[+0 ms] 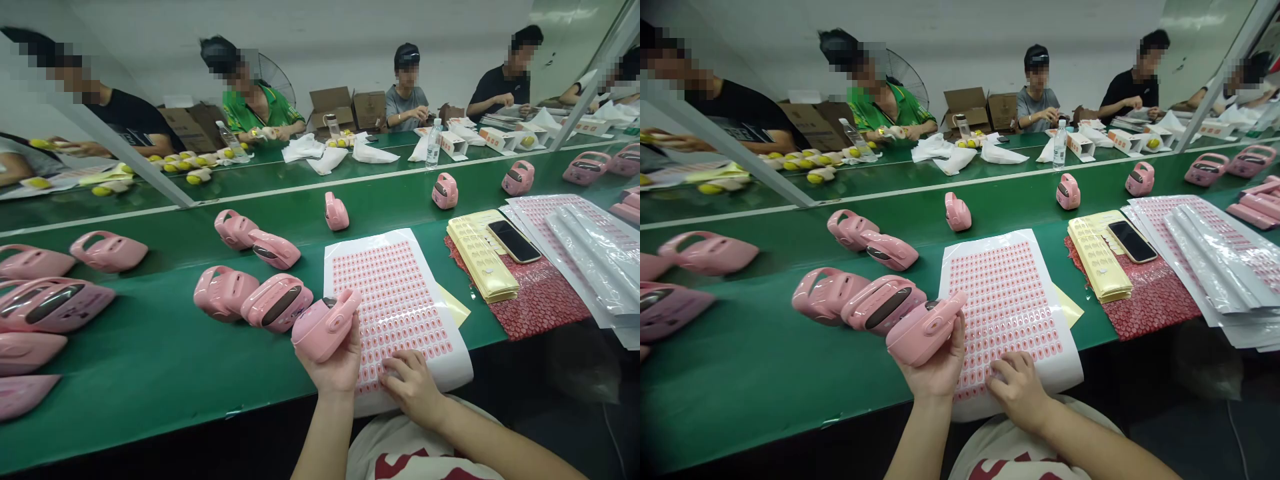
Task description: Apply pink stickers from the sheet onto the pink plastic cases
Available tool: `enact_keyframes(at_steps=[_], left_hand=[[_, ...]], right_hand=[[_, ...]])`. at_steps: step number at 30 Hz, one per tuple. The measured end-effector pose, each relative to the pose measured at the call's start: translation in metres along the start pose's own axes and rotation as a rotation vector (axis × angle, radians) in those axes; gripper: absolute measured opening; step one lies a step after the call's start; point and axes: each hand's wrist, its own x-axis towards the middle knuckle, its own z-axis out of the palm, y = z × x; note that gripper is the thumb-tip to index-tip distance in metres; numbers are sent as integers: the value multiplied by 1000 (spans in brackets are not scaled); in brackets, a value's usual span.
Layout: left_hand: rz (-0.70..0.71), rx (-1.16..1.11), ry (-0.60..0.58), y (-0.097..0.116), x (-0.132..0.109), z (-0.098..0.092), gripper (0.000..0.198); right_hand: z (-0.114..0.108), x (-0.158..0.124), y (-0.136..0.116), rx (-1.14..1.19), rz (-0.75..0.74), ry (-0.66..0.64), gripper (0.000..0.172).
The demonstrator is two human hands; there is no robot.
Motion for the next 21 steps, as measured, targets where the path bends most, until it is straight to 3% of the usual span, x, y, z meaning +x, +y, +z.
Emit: enact_keyframes(at_steps=[3,5,9,12,15,18,21], left_hand=[[-12,60,20,-3,0,-2,57],[18,134,54,-6,0,-5,55],[199,525,78,-6,-4,-17,65],[247,930,-84,-3,-12,-24,90],[219,1115,-207,-3,-20,-23,91],[227,1257,-415,-4,-21,-17,87],[254,1397,-600,-3,-18,-11,91]], right_hand=[[3,0,-3,34,-16,31,15],[-3,4,-3,174,39,35,13],[-42,29,11,572,415,86,13],[-82,56,25,734,563,170,21],[-107,78,27,807,544,66,21],[-112,89,18,780,496,-39,13],[-108,93,9,707,451,-47,6]])
